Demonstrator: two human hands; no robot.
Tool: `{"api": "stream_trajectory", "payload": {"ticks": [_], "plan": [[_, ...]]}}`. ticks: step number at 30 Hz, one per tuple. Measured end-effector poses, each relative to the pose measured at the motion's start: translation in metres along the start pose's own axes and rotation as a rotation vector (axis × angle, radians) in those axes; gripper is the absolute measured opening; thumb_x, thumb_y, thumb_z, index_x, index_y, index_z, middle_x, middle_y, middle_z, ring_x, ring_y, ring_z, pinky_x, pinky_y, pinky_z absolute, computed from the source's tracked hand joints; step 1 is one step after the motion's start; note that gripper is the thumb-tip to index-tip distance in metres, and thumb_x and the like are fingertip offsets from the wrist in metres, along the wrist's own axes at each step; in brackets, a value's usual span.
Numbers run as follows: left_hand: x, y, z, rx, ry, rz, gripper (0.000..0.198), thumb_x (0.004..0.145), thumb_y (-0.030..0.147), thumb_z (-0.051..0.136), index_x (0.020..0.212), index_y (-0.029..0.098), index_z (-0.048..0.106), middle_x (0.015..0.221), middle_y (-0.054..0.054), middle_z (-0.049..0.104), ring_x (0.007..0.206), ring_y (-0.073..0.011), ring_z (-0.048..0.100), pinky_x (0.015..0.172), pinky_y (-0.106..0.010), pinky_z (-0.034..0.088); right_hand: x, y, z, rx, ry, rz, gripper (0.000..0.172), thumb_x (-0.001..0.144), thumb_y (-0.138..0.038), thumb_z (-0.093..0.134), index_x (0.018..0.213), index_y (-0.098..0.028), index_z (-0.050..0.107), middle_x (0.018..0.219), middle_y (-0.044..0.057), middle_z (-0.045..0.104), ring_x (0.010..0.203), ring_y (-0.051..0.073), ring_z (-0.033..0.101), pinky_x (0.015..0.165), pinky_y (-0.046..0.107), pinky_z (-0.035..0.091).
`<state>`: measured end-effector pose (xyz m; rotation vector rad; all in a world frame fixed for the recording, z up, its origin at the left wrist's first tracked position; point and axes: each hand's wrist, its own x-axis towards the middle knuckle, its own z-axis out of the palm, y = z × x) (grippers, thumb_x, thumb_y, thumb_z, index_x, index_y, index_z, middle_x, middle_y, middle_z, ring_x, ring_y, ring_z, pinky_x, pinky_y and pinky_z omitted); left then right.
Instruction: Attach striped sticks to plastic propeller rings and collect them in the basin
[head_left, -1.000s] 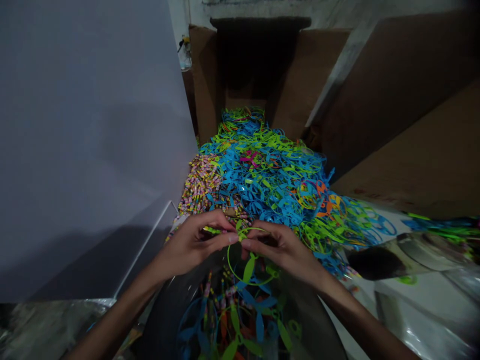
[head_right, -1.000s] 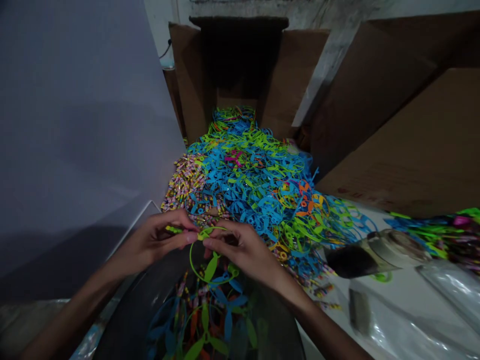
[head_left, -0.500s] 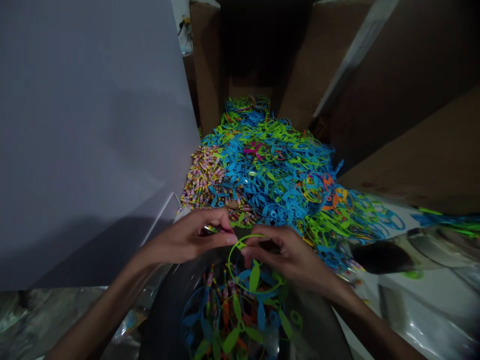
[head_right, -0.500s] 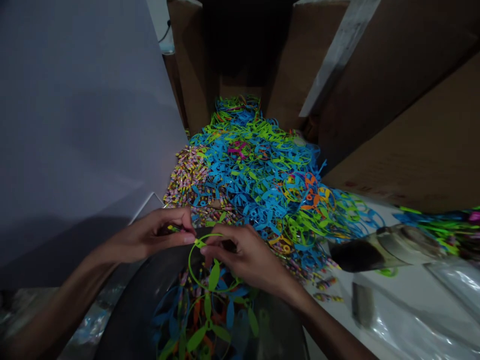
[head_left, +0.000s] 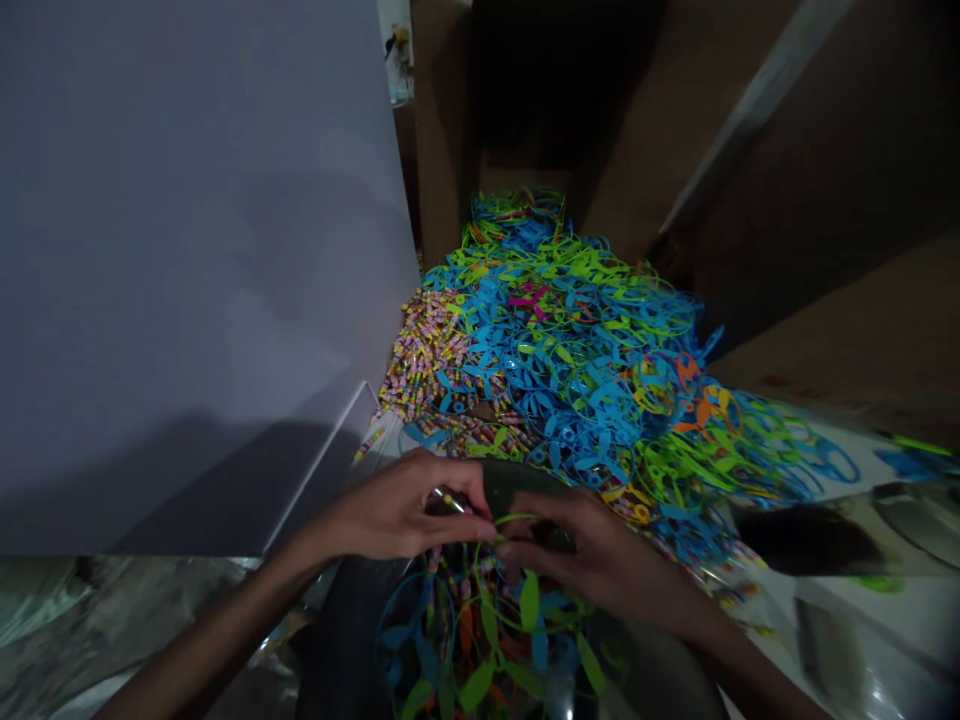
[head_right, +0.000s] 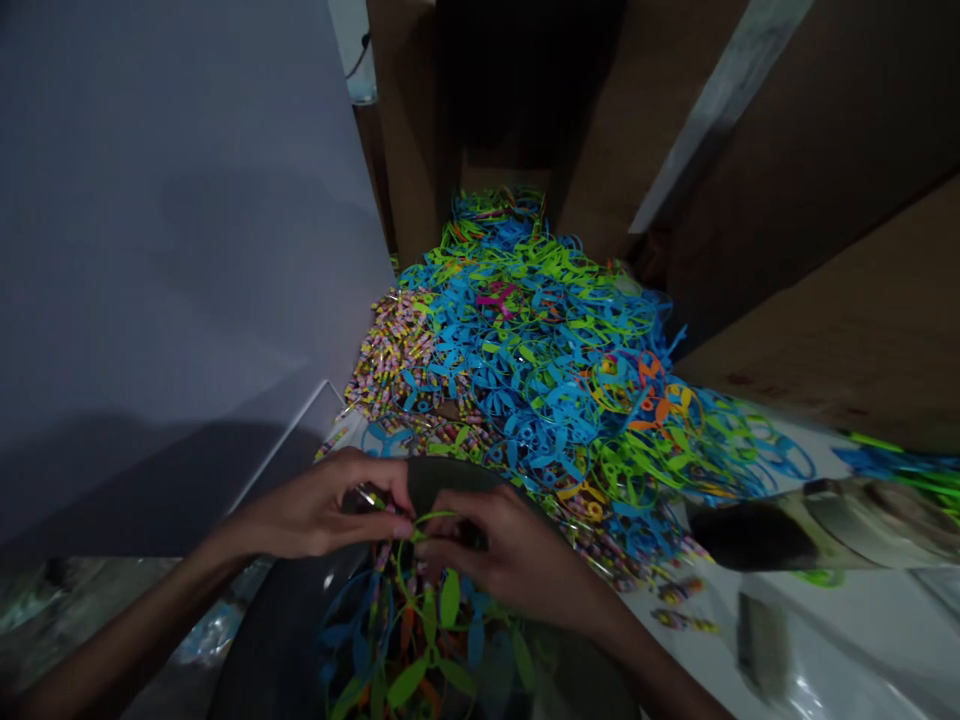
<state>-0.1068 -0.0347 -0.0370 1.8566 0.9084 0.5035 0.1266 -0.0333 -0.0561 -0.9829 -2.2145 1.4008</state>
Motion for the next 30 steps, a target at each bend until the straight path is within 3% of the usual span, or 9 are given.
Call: {"api": "stream_trajectory", "payload": {"ticks": [2, 4, 6, 8, 13, 16, 19, 24, 30], "plan": [[-0.007, -0.008, -0.004, -0.119, 0.019, -0.020, 0.022, 0.088, 0.038, 0.066, 0.095, 0.018, 0.070, 0.079, -0.002, 0.070, 0.068, -0.0138, 0.059, 0.059, -0.022, 0.042, -0.001, -0.001, -0.015, -0.030, -0.147, 0.000, 0.020, 0.085, -0.042, 0.073, 0.090, -0.023, 0.076, 0.079, -0.002, 0.075, 0.070, 0.015, 0.067, 0.062, 0.022, 0.045], [-0.016, -0.025, -0.008, -0.150, 0.280, -0.055, 0.031, 0.096, 0.042, 0.051, 0.102, 0.018, 0.070, 0.084, -0.005, 0.071, 0.071, -0.0155, 0.063, 0.060, -0.023, 0.045, 0.004, 0.000, -0.032, -0.043, -0.221, -0.026, 0.024, 0.083, -0.046, 0.073, 0.094, -0.025, 0.078, 0.089, 0.000, 0.077, 0.084, 0.019, 0.070, 0.073, 0.025, 0.049], [-0.027, -0.051, -0.008, 0.014, 0.674, -0.162, 0.040, 0.101, 0.042, 0.038, 0.098, 0.017, 0.070, 0.078, -0.004, 0.069, 0.067, -0.0153, 0.061, 0.058, -0.024, 0.046, 0.017, 0.006, -0.046, -0.064, -0.133, -0.050, 0.026, 0.090, -0.047, 0.065, 0.093, -0.025, 0.078, 0.094, 0.002, 0.077, 0.091, 0.021, 0.071, 0.081, 0.028, 0.050], [-0.039, -0.084, 0.001, 0.316, 0.814, -0.337, 0.034, 0.099, 0.042, 0.045, 0.098, 0.017, 0.069, 0.079, -0.004, 0.069, 0.066, -0.0163, 0.062, 0.066, -0.027, 0.050, 0.041, 0.017, -0.051, -0.128, 0.023, -0.080, 0.028, 0.095, -0.044, 0.056, 0.096, -0.024, 0.076, 0.097, 0.003, 0.077, 0.094, 0.022, 0.071, 0.082, 0.030, 0.051], [-0.064, -0.144, 0.047, 0.741, 0.673, -0.462, 0.032, 0.097, 0.018, 0.043, 0.119, 0.020, 0.066, 0.124, -0.013, 0.067, 0.115, -0.0253, 0.063, 0.095, -0.037, 0.052, 0.125, 0.051, -0.031, -0.587, 0.019, -0.331, 0.040, 0.086, -0.032, 0.072, 0.124, -0.021, 0.066, 0.128, 0.012, 0.067, 0.124, 0.029, 0.057, 0.107, 0.043, 0.041], [-0.071, -0.154, 0.072, 0.844, 0.639, -0.506, 0.054, 0.095, 0.003, 0.031, 0.130, 0.030, 0.063, 0.141, -0.007, 0.059, 0.130, -0.0260, 0.055, 0.100, -0.040, 0.051, 0.166, 0.065, -0.012, -0.828, -0.201, -0.449, 0.069, 0.079, -0.023, 0.077, 0.142, -0.022, 0.052, 0.152, 0.014, 0.046, 0.141, 0.034, 0.037, 0.117, 0.051, 0.026], [-0.073, -0.156, 0.086, 0.937, 0.642, -0.605, 0.058, 0.097, 0.006, 0.027, 0.136, 0.037, 0.058, 0.147, -0.004, 0.055, 0.130, -0.0295, 0.056, 0.091, -0.042, 0.056, 0.187, 0.075, 0.000, -0.908, -0.330, -0.532, 0.068, 0.082, -0.014, 0.070, 0.146, -0.024, 0.047, 0.152, 0.013, 0.045, 0.143, 0.033, 0.034, 0.117, 0.056, 0.021], [-0.073, -0.153, 0.085, 0.986, 0.657, -0.743, 0.045, 0.099, 0.017, 0.037, 0.136, 0.030, 0.058, 0.139, -0.012, 0.061, 0.119, -0.0331, 0.064, 0.086, -0.043, 0.059, 0.193, 0.082, 0.003, -0.602, -0.213, -0.490, 0.057, 0.074, -0.009, 0.076, 0.128, -0.021, 0.062, 0.134, 0.013, 0.060, 0.139, 0.033, 0.038, 0.116, 0.055, 0.023], [-0.035, -0.140, 0.048, 0.920, 0.592, -0.795, 0.046, 0.096, 0.010, 0.037, 0.139, 0.017, 0.049, 0.146, -0.020, 0.048, 0.097, -0.0256, 0.073, 0.078, -0.033, 0.060, 0.172, 0.078, -0.003, -0.356, 0.003, -0.335, 0.016, 0.085, -0.021, 0.065, 0.101, -0.019, 0.063, 0.104, 0.010, 0.070, 0.100, 0.025, 0.066, 0.091, 0.040, 0.050]]}}
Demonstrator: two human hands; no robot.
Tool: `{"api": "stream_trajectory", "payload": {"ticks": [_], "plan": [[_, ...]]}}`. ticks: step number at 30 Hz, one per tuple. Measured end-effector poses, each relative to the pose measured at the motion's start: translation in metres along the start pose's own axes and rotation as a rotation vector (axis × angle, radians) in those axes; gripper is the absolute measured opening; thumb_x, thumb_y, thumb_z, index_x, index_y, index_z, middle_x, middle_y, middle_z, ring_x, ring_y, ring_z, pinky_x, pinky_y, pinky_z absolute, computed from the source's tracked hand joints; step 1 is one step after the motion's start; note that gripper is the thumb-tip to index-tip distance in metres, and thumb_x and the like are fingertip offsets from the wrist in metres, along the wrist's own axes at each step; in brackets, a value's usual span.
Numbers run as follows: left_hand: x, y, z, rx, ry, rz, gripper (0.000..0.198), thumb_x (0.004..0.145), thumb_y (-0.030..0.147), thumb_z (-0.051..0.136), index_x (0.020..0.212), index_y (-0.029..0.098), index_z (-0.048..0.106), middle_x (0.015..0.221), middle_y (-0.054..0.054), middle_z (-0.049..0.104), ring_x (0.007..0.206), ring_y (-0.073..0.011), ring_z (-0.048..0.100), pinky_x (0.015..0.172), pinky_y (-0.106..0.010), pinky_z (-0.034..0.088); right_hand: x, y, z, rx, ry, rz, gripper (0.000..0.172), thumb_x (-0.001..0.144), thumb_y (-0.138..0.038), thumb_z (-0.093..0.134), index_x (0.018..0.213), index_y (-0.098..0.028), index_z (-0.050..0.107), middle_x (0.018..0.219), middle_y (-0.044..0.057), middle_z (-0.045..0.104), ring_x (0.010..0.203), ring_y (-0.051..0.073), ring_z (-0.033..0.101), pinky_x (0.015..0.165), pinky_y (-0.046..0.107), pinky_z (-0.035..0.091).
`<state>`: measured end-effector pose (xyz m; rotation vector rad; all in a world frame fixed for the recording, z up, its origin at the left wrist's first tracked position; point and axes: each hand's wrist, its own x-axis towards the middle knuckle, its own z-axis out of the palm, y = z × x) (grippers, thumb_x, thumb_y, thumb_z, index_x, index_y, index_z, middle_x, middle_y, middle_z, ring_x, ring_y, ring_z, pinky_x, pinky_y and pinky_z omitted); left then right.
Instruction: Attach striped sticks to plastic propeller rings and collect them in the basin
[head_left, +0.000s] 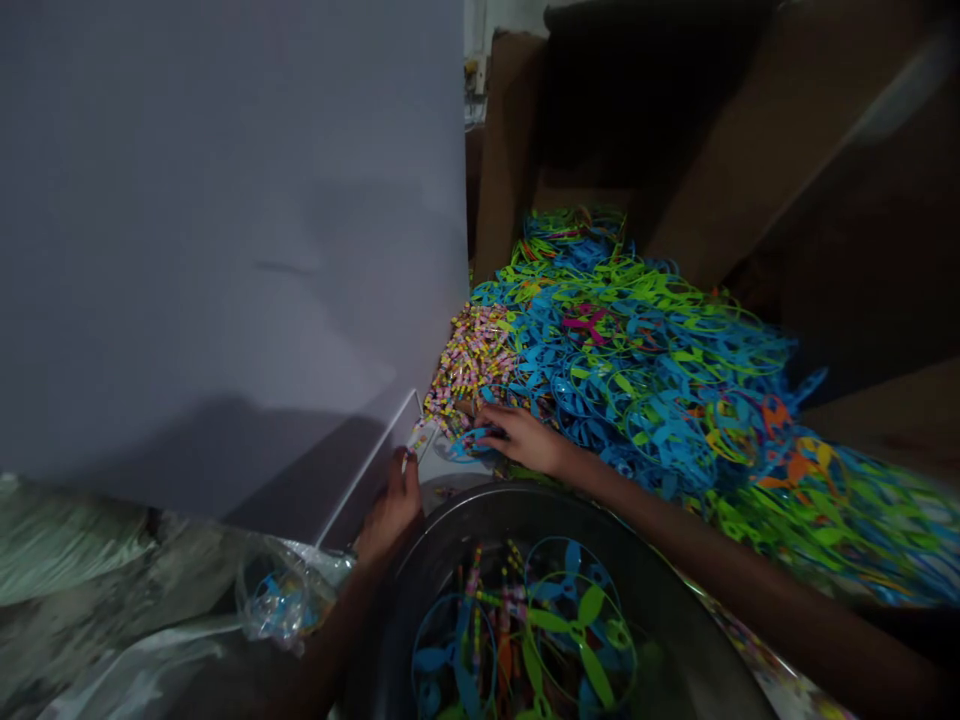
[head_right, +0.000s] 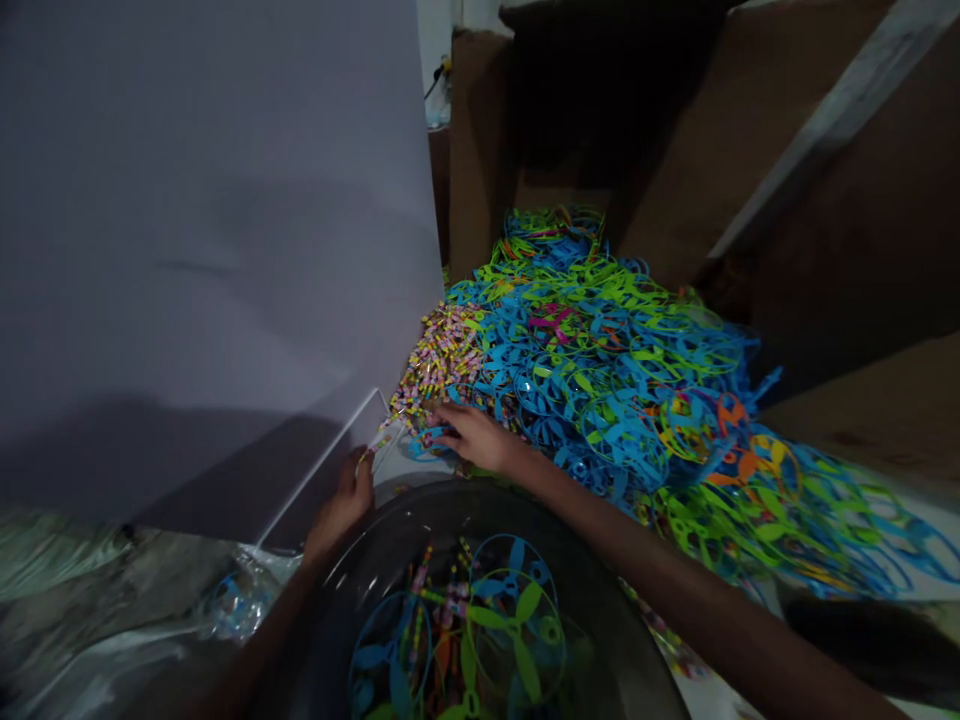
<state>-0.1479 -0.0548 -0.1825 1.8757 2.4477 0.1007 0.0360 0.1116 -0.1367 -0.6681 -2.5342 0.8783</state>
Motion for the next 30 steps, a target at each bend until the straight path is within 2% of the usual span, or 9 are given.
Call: {"api": "stream_trajectory", "payload": {"ticks": [5, 7, 12, 16, 18, 21, 24, 27, 30], "plan": [[0.038, 0.019, -0.018, -0.017, -0.068, -0.003, 0.037, 0.091, 0.001, 0.032, 0.114, 0.007, 0.060, 0.115, -0.022, 0.060, 0.079, -0.0261, 0.075, 0.064, -0.033, 0.058, -0.028, -0.027, -0.017, 0.239, 0.176, 0.183, 0.022, 0.095, -0.043, 0.051, 0.101, -0.022, 0.051, 0.077, 0.000, 0.069, 0.071, 0.020, 0.072, 0.063, 0.031, 0.056], [0.043, 0.021, -0.024, -0.037, -0.070, 0.005, 0.035, 0.088, -0.002, 0.033, 0.107, 0.005, 0.062, 0.109, -0.022, 0.060, 0.077, -0.0261, 0.075, 0.065, -0.033, 0.058, -0.038, -0.044, -0.025, 0.477, 0.256, 0.291, 0.026, 0.090, -0.046, 0.060, 0.098, -0.023, 0.051, 0.074, -0.002, 0.070, 0.070, 0.019, 0.073, 0.062, 0.029, 0.055], [0.036, 0.010, -0.050, -0.157, 0.014, 0.057, 0.026, 0.087, 0.001, 0.041, 0.099, 0.007, 0.063, 0.105, -0.019, 0.062, 0.075, -0.0202, 0.071, 0.069, -0.031, 0.055, -0.057, -0.079, -0.035, 1.019, 0.458, 0.524, 0.038, 0.070, -0.036, 0.083, 0.095, -0.021, 0.058, 0.076, -0.001, 0.072, 0.065, 0.018, 0.072, 0.058, 0.028, 0.058], [0.015, 0.012, -0.090, -0.466, 0.201, 0.106, 0.018, 0.099, 0.029, 0.047, 0.101, 0.016, 0.058, 0.089, -0.005, 0.062, 0.069, -0.0138, 0.064, 0.064, -0.023, 0.052, -0.066, -0.096, -0.033, 1.220, 0.550, 0.553, 0.040, 0.068, -0.033, 0.085, 0.097, -0.023, 0.058, 0.078, 0.001, 0.074, 0.065, 0.020, 0.072, 0.056, 0.033, 0.061], [0.002, 0.020, -0.110, -0.935, 0.310, 0.109, 0.021, 0.098, 0.039, 0.050, 0.097, 0.018, 0.055, 0.072, 0.003, 0.055, 0.050, -0.0099, 0.053, 0.047, -0.020, 0.045, -0.069, -0.104, -0.030, 1.294, 0.572, 0.555, 0.040, 0.067, -0.029, 0.087, 0.095, -0.024, 0.058, 0.081, 0.001, 0.075, 0.068, 0.020, 0.073, 0.060, 0.033, 0.062], [-0.013, 0.037, -0.128, -1.439, 0.251, 0.160, 0.022, 0.090, 0.038, 0.064, 0.089, 0.020, 0.051, 0.062, 0.007, 0.052, 0.045, -0.0091, 0.051, 0.041, -0.019, 0.042, -0.073, -0.119, -0.025, 1.353, 0.566, 0.540, 0.038, 0.065, -0.026, 0.088, 0.094, -0.022, 0.063, 0.085, 0.001, 0.076, 0.076, 0.020, 0.074, 0.070, 0.034, 0.063], [-0.017, 0.048, -0.130, -1.526, 0.158, 0.233, 0.022, 0.088, 0.033, 0.068, 0.089, 0.020, 0.051, 0.063, 0.007, 0.056, 0.052, -0.0101, 0.057, 0.048, -0.020, 0.048, -0.077, -0.130, -0.021, 1.366, 0.458, 0.550, 0.038, 0.065, -0.025, 0.088, 0.097, -0.019, 0.069, 0.089, 0.003, 0.076, 0.080, 0.021, 0.074, 0.074, 0.036, 0.062], [-0.017, 0.052, -0.128, -1.428, 0.169, 0.292, 0.015, 0.090, 0.030, 0.066, 0.099, 0.020, 0.058, 0.076, 0.003, 0.063, 0.068, -0.0115, 0.063, 0.063, -0.021, 0.052, -0.083, -0.136, -0.018, 1.386, 0.358, 0.592, 0.034, 0.063, -0.023, 0.089, 0.093, -0.019, 0.073, 0.091, 0.002, 0.077, 0.078, 0.019, 0.073, 0.069, 0.033, 0.062], [-0.020, 0.052, -0.129, -1.305, 0.201, 0.309, 0.018, 0.092, 0.031, 0.064, 0.107, 0.021, 0.064, 0.097, -0.002, 0.070, 0.087, -0.0153, 0.066, 0.076, -0.025, 0.052, -0.087, -0.139, -0.018, 1.417, 0.397, 0.615, 0.030, 0.062, -0.024, 0.089, 0.087, -0.020, 0.074, 0.087, 0.000, 0.077, 0.075, 0.017, 0.073, 0.068, 0.030, 0.062]]}}
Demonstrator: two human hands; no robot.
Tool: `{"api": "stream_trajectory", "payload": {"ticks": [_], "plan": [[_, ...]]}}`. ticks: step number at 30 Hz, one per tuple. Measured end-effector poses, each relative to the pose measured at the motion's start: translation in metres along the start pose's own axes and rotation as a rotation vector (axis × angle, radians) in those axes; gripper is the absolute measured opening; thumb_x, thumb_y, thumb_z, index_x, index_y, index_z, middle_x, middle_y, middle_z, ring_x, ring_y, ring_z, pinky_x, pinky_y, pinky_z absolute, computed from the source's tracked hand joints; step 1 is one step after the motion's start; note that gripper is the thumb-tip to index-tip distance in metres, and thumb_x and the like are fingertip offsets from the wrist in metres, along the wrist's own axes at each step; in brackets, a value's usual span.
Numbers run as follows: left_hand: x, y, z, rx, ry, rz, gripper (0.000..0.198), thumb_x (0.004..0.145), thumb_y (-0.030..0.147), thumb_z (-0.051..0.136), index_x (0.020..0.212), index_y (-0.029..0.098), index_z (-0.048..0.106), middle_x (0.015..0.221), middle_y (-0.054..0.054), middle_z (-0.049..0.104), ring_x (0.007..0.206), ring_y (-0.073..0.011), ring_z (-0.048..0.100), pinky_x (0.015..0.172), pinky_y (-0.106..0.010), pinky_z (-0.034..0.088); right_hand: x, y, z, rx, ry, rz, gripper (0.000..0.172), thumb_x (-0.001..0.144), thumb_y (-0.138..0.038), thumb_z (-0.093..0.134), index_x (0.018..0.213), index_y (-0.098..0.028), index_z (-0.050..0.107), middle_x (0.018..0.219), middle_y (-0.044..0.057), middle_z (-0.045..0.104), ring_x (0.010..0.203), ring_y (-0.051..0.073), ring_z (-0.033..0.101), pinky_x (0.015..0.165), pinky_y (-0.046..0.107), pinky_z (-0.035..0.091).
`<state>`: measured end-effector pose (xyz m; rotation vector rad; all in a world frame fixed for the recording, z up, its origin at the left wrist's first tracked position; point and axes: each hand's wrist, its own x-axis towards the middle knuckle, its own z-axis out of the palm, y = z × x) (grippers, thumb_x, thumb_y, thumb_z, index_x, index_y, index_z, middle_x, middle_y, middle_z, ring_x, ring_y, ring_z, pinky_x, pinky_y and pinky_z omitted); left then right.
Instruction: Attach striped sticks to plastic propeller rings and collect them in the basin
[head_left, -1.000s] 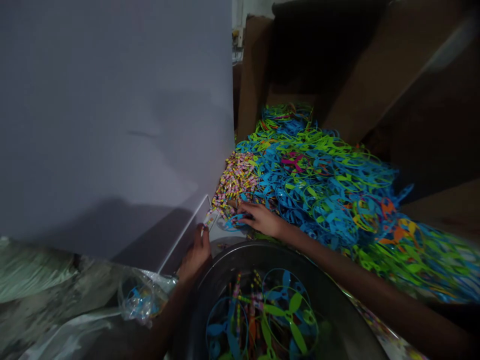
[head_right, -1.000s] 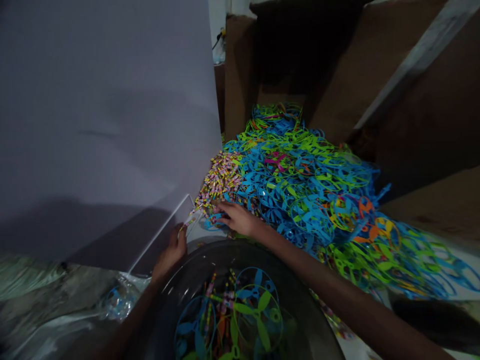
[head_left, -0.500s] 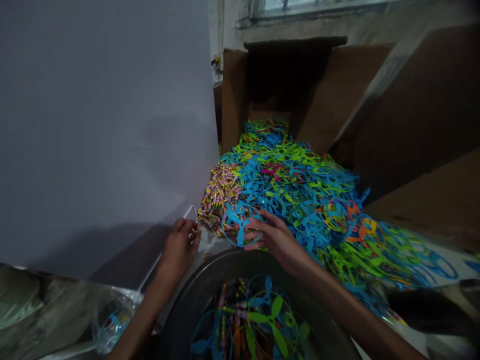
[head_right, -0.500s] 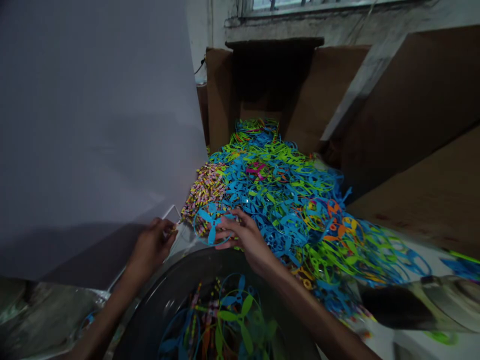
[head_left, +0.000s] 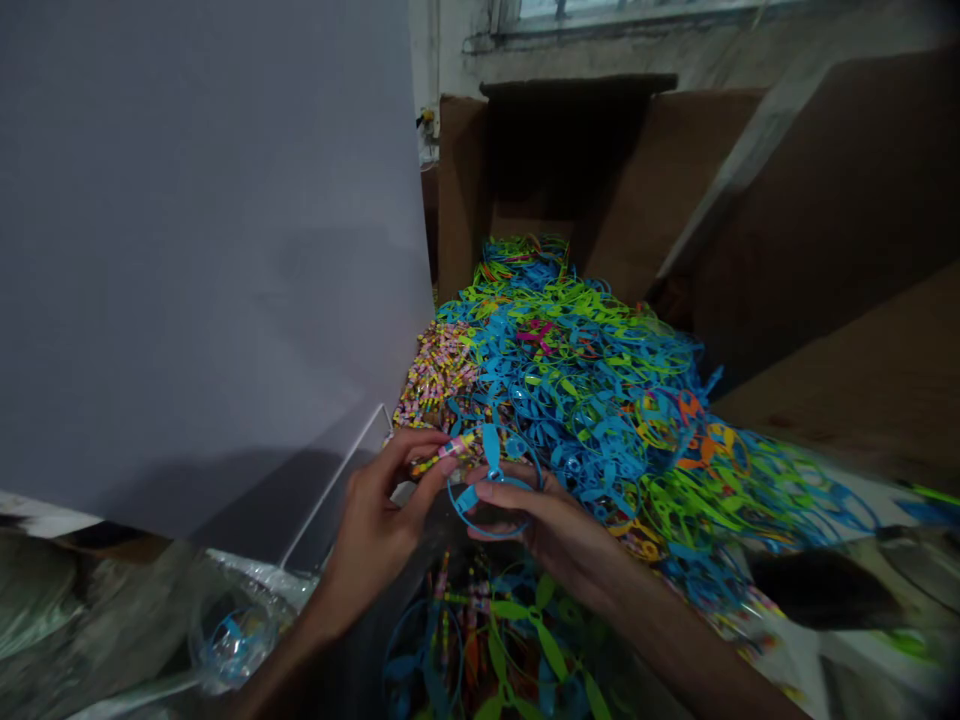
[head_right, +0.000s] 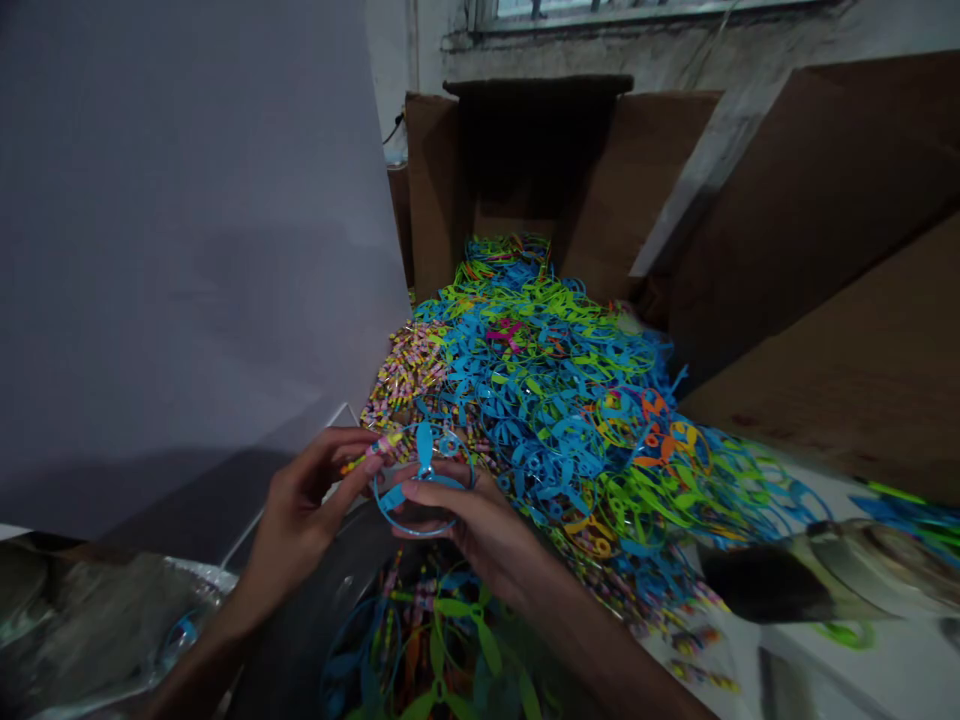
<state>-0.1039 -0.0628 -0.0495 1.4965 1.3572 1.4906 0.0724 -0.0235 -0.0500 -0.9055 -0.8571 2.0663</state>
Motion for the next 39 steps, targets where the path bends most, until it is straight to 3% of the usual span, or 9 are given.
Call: {"api": "stream_trajectory", "payload": {"ticks": [5, 11, 18, 27, 39], "plan": [[-0.015, 0.007, -0.001, 0.084, -0.009, -0.028, 0.017, 0.093, 0.034, 0.063, 0.103, 0.021, 0.067, 0.082, 0.000, 0.068, 0.070, -0.0124, 0.060, 0.064, -0.023, 0.048, 0.000, -0.001, 0.000, 0.148, 0.203, -0.108, 0.030, 0.058, -0.024, 0.092, 0.079, -0.022, 0.072, 0.083, -0.002, 0.076, 0.072, 0.016, 0.073, 0.074, 0.030, 0.061], [-0.026, 0.005, 0.003, 0.047, -0.078, -0.070, 0.015, 0.092, 0.035, 0.063, 0.091, 0.020, 0.064, 0.076, 0.001, 0.065, 0.065, -0.0111, 0.057, 0.056, -0.019, 0.045, 0.001, 0.010, -0.001, 0.166, 0.257, -0.168, 0.032, 0.058, -0.025, 0.092, 0.082, -0.022, 0.071, 0.080, -0.002, 0.075, 0.071, 0.015, 0.073, 0.072, 0.028, 0.061], [-0.028, 0.010, 0.000, -0.014, -0.114, -0.134, 0.019, 0.093, 0.038, 0.062, 0.088, 0.019, 0.064, 0.073, 0.002, 0.062, 0.065, -0.0108, 0.055, 0.057, -0.019, 0.042, -0.004, 0.007, 0.001, 0.094, 0.210, -0.218, 0.028, 0.060, -0.033, 0.092, 0.077, -0.021, 0.074, 0.079, -0.001, 0.075, 0.072, 0.016, 0.072, 0.070, 0.028, 0.061], [-0.015, 0.014, -0.013, -0.106, -0.354, -0.201, 0.025, 0.095, 0.039, 0.057, 0.081, 0.019, 0.059, 0.065, 0.004, 0.048, 0.059, -0.0094, 0.040, 0.054, -0.020, 0.032, -0.012, 0.008, 0.004, -0.022, 0.187, -0.248, 0.022, 0.064, -0.036, 0.090, 0.071, -0.019, 0.077, 0.068, 0.002, 0.074, 0.063, 0.017, 0.072, 0.064, 0.029, 0.062], [-0.010, 0.010, -0.015, -0.165, -0.418, -0.243, 0.024, 0.095, 0.040, 0.056, 0.083, 0.019, 0.058, 0.064, 0.005, 0.047, 0.055, -0.0085, 0.037, 0.050, -0.020, 0.028, -0.014, 0.014, 0.004, -0.151, 0.250, -0.386, 0.020, 0.068, -0.037, 0.087, 0.070, -0.021, 0.076, 0.067, 0.002, 0.075, 0.059, 0.019, 0.072, 0.060, 0.030, 0.063]]}}
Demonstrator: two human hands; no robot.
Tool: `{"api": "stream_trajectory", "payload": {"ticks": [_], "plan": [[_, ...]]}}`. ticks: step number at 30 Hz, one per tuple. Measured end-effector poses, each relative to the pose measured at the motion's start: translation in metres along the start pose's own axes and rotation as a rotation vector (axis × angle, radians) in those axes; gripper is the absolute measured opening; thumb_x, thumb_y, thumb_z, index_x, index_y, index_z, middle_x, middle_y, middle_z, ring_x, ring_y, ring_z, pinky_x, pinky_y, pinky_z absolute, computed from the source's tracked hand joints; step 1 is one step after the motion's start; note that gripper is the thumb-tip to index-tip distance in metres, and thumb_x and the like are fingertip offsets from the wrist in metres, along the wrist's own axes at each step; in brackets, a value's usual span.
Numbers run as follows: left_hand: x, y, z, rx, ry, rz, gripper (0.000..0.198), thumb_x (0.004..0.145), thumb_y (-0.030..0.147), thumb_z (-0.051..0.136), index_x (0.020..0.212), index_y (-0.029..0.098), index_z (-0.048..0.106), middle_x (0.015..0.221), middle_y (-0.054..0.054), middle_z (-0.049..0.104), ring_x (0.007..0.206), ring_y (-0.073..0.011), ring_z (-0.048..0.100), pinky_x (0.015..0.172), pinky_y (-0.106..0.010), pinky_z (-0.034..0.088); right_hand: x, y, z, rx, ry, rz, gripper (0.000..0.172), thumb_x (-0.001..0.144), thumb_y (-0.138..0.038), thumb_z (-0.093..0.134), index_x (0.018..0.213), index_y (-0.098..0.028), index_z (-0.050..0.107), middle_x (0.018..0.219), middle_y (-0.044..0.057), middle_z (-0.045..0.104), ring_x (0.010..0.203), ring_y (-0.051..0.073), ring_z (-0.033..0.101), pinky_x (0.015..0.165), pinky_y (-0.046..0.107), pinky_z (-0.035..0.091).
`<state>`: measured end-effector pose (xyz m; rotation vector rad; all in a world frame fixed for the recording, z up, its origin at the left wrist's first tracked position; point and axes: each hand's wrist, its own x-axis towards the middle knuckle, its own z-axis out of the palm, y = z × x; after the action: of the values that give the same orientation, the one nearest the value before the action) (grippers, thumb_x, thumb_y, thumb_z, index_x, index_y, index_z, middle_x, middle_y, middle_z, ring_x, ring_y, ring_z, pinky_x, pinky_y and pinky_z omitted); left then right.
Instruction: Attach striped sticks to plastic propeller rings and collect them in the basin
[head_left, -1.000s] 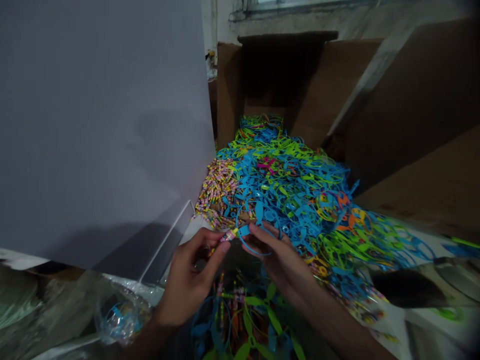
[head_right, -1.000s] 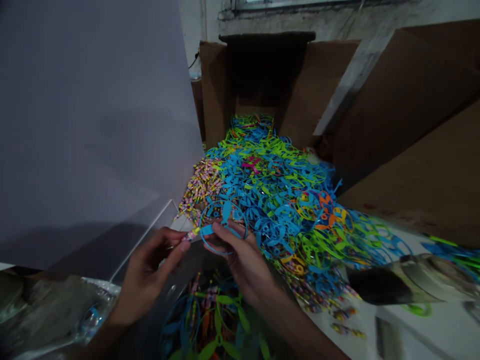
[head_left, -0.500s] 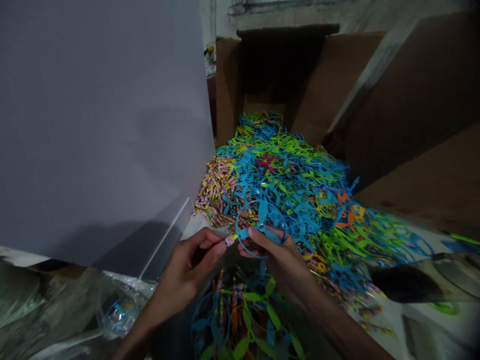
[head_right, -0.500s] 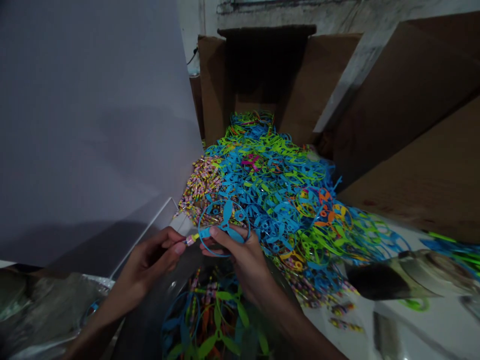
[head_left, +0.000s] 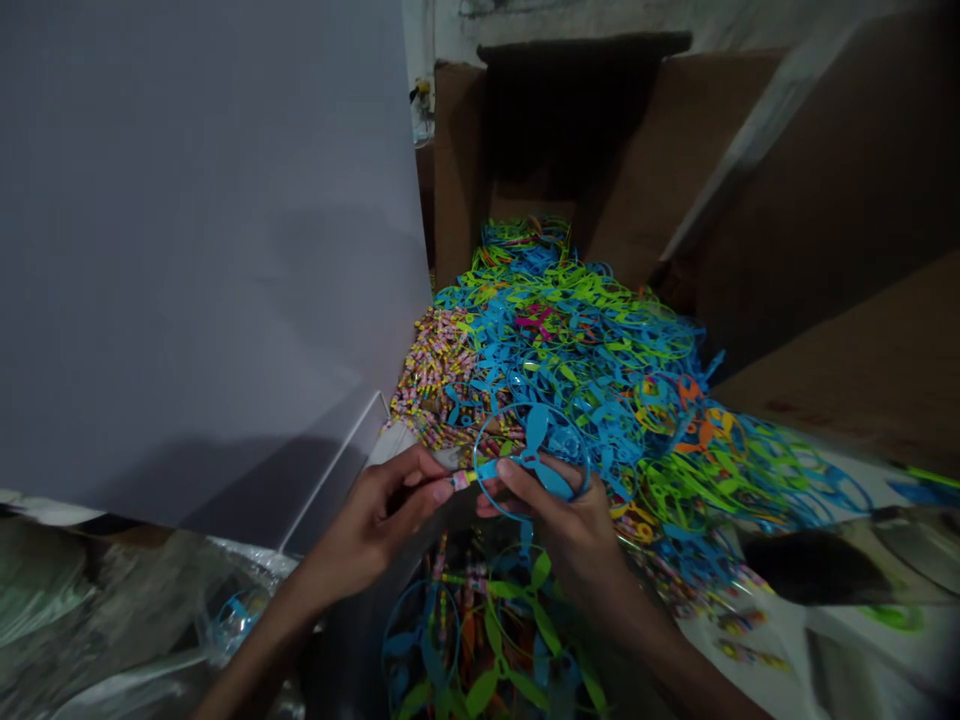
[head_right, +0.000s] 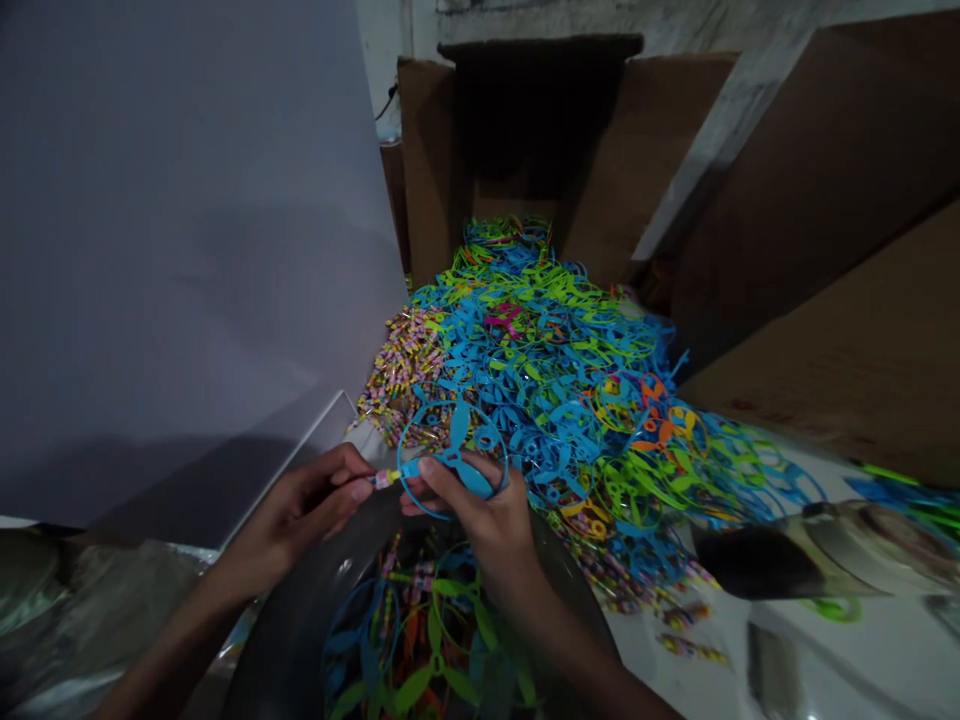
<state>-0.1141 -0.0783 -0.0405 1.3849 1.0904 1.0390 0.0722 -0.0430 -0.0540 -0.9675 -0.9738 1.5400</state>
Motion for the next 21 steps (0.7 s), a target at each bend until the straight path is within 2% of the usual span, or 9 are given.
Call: {"api": "stream_trajectory", "payload": {"ticks": [6, 10, 13, 17, 21], "plan": [[0.002, -0.002, -0.005, -0.035, -0.031, -0.026, 0.027, 0.096, 0.040, 0.055, 0.081, 0.018, 0.058, 0.059, 0.007, 0.040, 0.051, -0.0076, 0.031, 0.047, -0.020, 0.024, -0.004, -0.005, 0.004, -0.139, 0.069, -0.029, 0.022, 0.065, -0.039, 0.087, 0.060, -0.022, 0.073, 0.062, 0.002, 0.074, 0.059, 0.022, 0.073, 0.062, 0.033, 0.063], [0.003, -0.008, -0.006, -0.030, -0.049, -0.022, 0.032, 0.096, 0.045, 0.053, 0.081, 0.017, 0.056, 0.059, 0.007, 0.038, 0.051, -0.0074, 0.030, 0.048, -0.019, 0.025, -0.003, -0.001, 0.002, -0.111, 0.079, -0.016, 0.024, 0.065, -0.040, 0.087, 0.062, -0.020, 0.073, 0.063, 0.002, 0.074, 0.059, 0.020, 0.072, 0.060, 0.029, 0.062], [0.002, -0.012, -0.002, 0.013, 0.006, 0.011, 0.029, 0.097, 0.044, 0.053, 0.085, 0.018, 0.057, 0.062, 0.007, 0.043, 0.054, -0.0074, 0.036, 0.050, -0.018, 0.031, -0.002, 0.003, 0.001, -0.047, 0.057, -0.001, 0.024, 0.067, -0.039, 0.087, 0.065, -0.019, 0.074, 0.065, 0.001, 0.075, 0.059, 0.017, 0.072, 0.059, 0.025, 0.060], [0.000, -0.017, 0.005, 0.201, 0.155, 0.137, 0.017, 0.096, 0.037, 0.057, 0.095, 0.020, 0.057, 0.079, 0.001, 0.060, 0.070, -0.0119, 0.057, 0.061, -0.021, 0.046, 0.000, 0.004, -0.001, 0.100, 0.052, 0.086, 0.023, 0.064, -0.034, 0.090, 0.069, -0.018, 0.074, 0.064, 0.000, 0.073, 0.058, 0.015, 0.070, 0.058, 0.024, 0.060], [-0.001, -0.025, 0.006, 0.509, 0.210, 0.434, 0.011, 0.097, 0.022, 0.055, 0.107, 0.020, 0.058, 0.095, -0.004, 0.068, 0.088, -0.0159, 0.067, 0.077, -0.026, 0.055, 0.002, 0.005, -0.003, 0.185, -0.033, 0.237, 0.023, 0.065, -0.032, 0.089, 0.073, -0.017, 0.074, 0.071, 0.001, 0.073, 0.061, 0.015, 0.070, 0.056, 0.027, 0.062]]}}
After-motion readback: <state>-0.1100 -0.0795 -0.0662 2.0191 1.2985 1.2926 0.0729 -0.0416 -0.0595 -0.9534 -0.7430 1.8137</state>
